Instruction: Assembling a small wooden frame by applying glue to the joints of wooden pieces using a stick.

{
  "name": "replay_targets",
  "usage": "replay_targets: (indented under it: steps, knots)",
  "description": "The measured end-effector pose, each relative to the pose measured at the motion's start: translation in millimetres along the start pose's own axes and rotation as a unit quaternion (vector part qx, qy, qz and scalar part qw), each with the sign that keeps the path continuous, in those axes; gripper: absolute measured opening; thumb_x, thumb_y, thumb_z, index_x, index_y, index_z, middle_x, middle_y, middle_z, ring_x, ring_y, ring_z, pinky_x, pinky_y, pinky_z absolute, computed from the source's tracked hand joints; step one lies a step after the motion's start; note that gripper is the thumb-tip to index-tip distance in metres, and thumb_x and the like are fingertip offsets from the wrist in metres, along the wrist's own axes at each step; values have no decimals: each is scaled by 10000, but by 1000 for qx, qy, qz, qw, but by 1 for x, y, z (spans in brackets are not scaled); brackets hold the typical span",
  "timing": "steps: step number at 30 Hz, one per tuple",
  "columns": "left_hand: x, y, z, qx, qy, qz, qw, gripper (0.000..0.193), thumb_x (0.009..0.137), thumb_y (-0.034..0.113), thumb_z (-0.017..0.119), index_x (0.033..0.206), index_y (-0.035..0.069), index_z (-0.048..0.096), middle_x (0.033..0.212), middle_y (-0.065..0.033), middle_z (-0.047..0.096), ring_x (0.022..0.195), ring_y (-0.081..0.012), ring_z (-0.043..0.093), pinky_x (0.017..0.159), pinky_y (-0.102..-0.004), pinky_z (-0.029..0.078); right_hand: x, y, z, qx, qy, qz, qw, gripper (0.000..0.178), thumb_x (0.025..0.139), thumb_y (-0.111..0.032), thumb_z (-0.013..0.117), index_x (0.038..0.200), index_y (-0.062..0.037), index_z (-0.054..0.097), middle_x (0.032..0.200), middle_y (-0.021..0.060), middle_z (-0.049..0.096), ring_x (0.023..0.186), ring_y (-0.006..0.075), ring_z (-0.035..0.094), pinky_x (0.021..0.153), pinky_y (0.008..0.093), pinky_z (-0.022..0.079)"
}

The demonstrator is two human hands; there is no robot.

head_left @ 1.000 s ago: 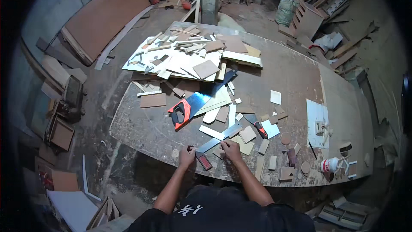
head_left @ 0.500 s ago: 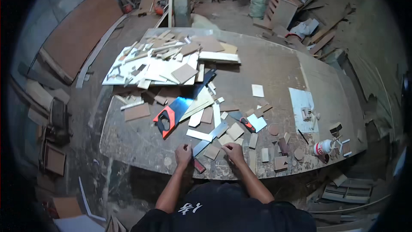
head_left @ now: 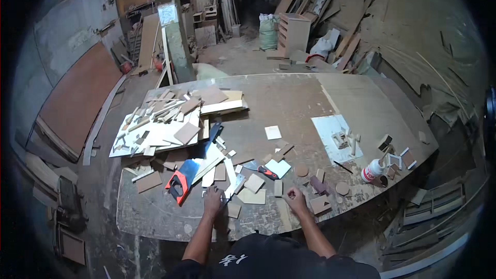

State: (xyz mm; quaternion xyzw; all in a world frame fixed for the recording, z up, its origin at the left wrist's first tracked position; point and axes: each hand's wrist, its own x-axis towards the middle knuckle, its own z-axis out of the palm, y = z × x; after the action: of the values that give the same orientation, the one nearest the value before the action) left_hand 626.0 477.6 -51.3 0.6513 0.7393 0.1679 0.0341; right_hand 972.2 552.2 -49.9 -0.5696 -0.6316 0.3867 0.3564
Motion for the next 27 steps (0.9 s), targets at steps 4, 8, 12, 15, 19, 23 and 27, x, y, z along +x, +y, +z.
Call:
replay_targets:
  steps: [4, 8, 12, 15, 19, 23, 27]
  knots:
    - [3, 4, 4, -1, 22, -29, 999, 132, 766, 162, 577, 875, 89, 582, 941, -166, 591, 940, -345, 553, 810, -502, 407, -7, 31, -40, 9, 32, 2, 999, 147, 723, -131, 695, 776, -45, 589, 687, 4, 565, 615, 90, 514, 575, 255, 437]
    - [0, 16, 1, 16, 9, -48, 999, 115, 810, 156, 529, 894, 79, 549, 785, -170, 607, 768, -373, 601, 746, -505, 427, -13, 54, -70, -18, 56, 59, 997, 118, 729, -111, 664, 782, -27, 600, 683, 17, 566, 633, 100, 533, 596, 256, 445]
    - [-2, 48, -3, -51, 10, -123, 991, 184, 862, 229, 513, 980, 89, 537, 807, -164, 630, 755, -395, 602, 681, -510, 445, -12, 66, -85, -7, 72, 31, 997, 97, 760, -100, 626, 780, -8, 604, 691, 33, 585, 643, 111, 549, 610, 258, 448]
    - [-1, 76, 4, -145, 31, -164, 975, 252, 893, 259, 486, 1041, 55, 488, 794, -203, 637, 733, -407, 607, 625, -509, 450, -5, 75, -87, 33, 55, 55, 996, 122, 807, -114, 573, 778, 0, 604, 671, 39, 589, 624, 111, 559, 611, 258, 457]
    - [1, 108, 29, -377, 19, -208, 902, 306, 831, 103, 504, 1101, -24, 437, 861, -187, 610, 792, -291, 624, 701, -379, 480, 9, 82, -85, 131, -8, 65, 989, 197, 842, -150, 523, 728, -8, 597, 647, 52, 594, 605, 119, 562, 580, 266, 449]
    - [-13, 130, 52, -571, -1, -260, 779, 476, 737, 15, 568, 1185, -26, 412, 971, -142, 586, 841, -212, 597, 704, -322, 492, 18, 81, -91, 115, -77, -13, 990, 244, 846, -175, 505, 702, 7, 580, 649, 79, 596, 612, 161, 575, 572, 298, 438]
    - [-39, 132, 59, -554, 7, -319, 769, 361, 810, 62, 590, 1127, -57, 466, 852, -130, 626, 640, -178, 625, 535, -294, 513, 19, 71, -93, -15, -76, -35, 996, 190, 835, -133, 535, 721, 13, 581, 633, 66, 571, 614, 127, 555, 559, 294, 440]
